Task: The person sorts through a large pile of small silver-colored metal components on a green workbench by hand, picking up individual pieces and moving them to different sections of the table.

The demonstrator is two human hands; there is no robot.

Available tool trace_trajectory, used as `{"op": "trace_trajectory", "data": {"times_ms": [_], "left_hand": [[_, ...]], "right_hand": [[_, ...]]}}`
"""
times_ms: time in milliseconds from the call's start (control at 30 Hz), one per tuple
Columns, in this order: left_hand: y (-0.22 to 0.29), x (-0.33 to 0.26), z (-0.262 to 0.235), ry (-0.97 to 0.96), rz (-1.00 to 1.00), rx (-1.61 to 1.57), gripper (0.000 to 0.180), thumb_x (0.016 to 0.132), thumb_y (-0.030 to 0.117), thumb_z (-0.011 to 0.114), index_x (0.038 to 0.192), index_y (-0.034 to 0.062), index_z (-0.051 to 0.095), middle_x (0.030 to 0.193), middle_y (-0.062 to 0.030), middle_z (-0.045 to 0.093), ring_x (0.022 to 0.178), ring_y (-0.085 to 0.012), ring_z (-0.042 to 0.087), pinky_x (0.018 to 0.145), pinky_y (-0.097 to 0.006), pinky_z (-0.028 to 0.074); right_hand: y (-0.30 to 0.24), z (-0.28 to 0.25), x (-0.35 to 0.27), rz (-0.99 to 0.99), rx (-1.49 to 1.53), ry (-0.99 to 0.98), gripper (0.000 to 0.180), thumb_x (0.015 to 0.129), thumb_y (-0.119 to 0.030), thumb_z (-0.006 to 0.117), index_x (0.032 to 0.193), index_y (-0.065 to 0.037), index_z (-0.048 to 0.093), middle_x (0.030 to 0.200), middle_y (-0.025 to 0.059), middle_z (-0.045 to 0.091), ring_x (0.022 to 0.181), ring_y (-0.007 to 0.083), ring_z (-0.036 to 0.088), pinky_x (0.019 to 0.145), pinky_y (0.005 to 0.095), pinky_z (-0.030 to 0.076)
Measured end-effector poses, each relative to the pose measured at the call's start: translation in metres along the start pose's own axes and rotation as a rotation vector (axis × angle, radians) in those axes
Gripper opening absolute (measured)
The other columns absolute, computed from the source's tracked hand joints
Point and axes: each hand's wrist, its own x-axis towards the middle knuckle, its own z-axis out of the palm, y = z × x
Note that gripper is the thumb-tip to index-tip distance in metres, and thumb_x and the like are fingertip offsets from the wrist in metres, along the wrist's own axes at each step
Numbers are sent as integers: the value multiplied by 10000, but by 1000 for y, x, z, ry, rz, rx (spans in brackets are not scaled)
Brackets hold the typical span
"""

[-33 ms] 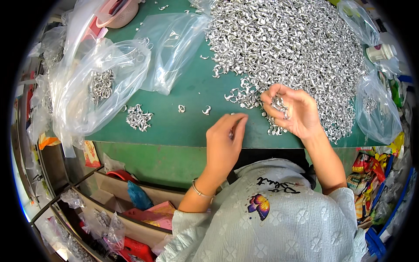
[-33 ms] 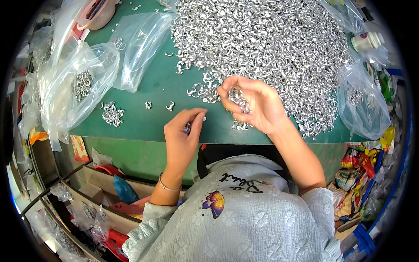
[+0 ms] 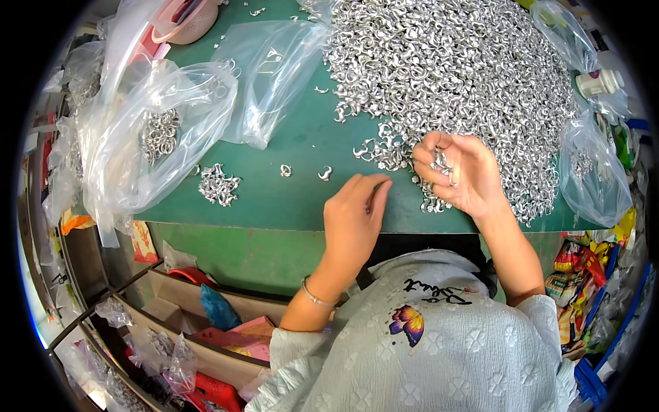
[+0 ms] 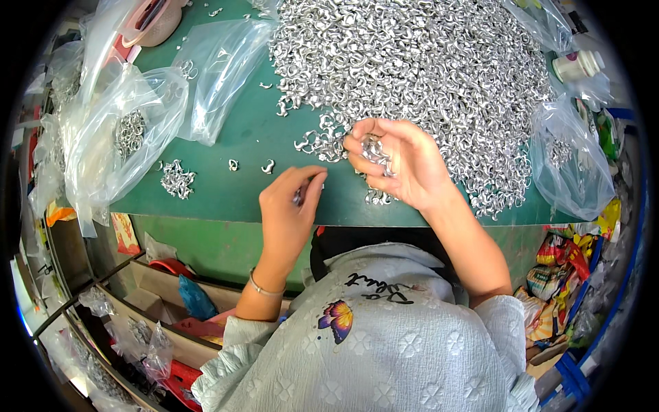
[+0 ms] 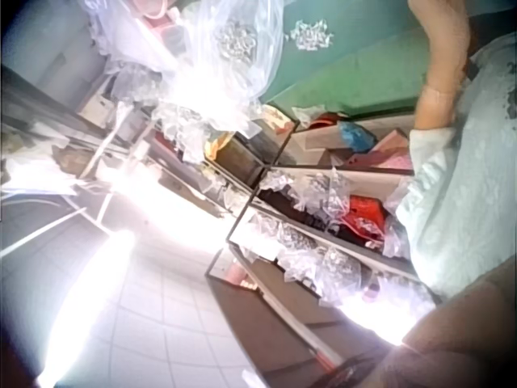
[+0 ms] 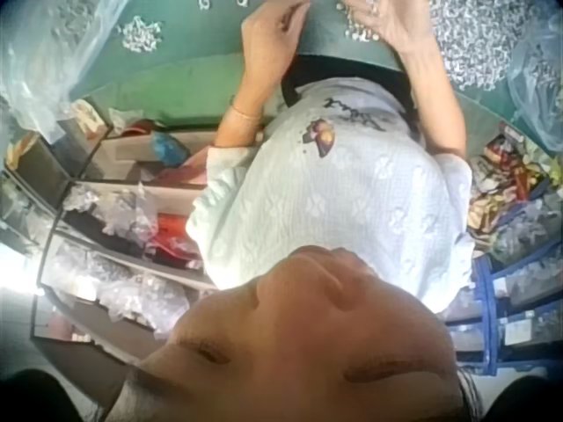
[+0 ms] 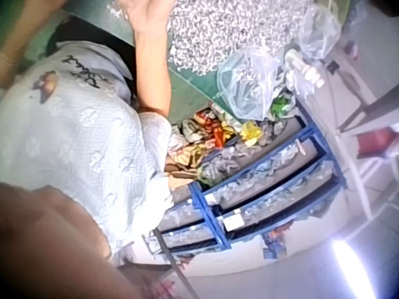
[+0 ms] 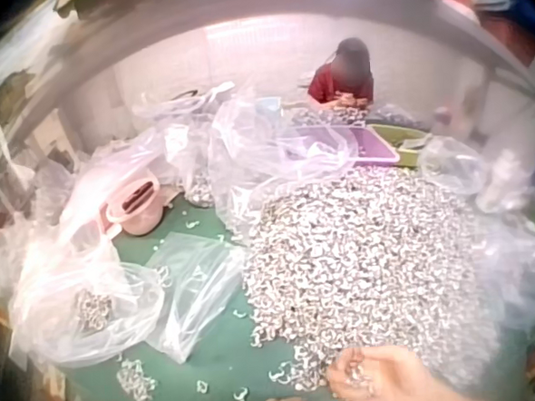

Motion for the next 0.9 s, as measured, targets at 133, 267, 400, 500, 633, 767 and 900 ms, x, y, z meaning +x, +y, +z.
{"op": "trace_trajectory", "data": {"times_ms": [133, 267, 400, 500, 633, 767, 900], "left_hand": [[2, 11, 16, -82, 32, 300, 94, 825, 132, 640, 904, 82, 628, 761, -82, 565, 607, -297, 589, 505, -377, 454], [-3, 14, 20, -41, 40, 335, 116, 780, 109, 692, 878, 65, 649, 695, -81, 554, 491, -247, 515, 482, -345, 414], [4, 14, 7, -55, -200, -163, 54, 804, 68, 661, 837, 38, 631, 610, -33, 501, 453, -142, 436, 439, -248, 348], [-5, 17, -25, -269, -701, -1110, 80, 849, 64, 595, 865, -3, 553, 653, -20, 445, 511, -74, 365, 429, -174, 250], [-18, 11, -25, -319, -524, -1814, 210, 924, 179, 487, 828, -1, 442, 819, -119, 402, 587, -112, 361, 420, -186, 253], [-11, 15, -24, -219, -620, -1525, 238, 948, 194, 472, 810, 1, 487, 729, -65, 429, 568, -95, 373, 425, -190, 263], [-6, 13, -18, -116, -527, -727, 195, 937, 144, 525, 877, -22, 609, 661, -2, 494, 517, -62, 398, 444, -211, 301]], "right_hand": [[2, -9, 1, -85, -179, 26, 168, 928, -133, 506, 928, 16, 582, 661, 5, 468, 491, 62, 350, 372, 178, 257], [-6, -12, -3, -167, -575, 117, 162, 924, -118, 537, 963, 21, 611, 579, -60, 413, 464, 47, 325, 388, 174, 215], [-4, 0, -6, -400, -1171, 293, 147, 867, -95, 617, 985, -12, 643, 565, -39, 477, 460, 63, 382, 417, 240, 305], [7, 3, -4, -586, -1764, 298, 199, 822, -100, 647, 1016, -54, 642, 602, 47, 557, 475, 166, 509, 453, 313, 401], [26, 0, 11, -633, -2182, 316, 204, 805, -152, 647, 989, -69, 625, 772, 101, 630, 619, 328, 608, 517, 416, 470], [27, -1, 16, -695, -2182, 289, 143, 810, -142, 641, 926, -59, 633, 735, 99, 604, 597, 313, 600, 516, 398, 465], [15, -4, 10, -652, -1855, 293, 82, 826, -127, 634, 864, -54, 637, 644, 51, 528, 505, 208, 527, 480, 322, 429]]}}
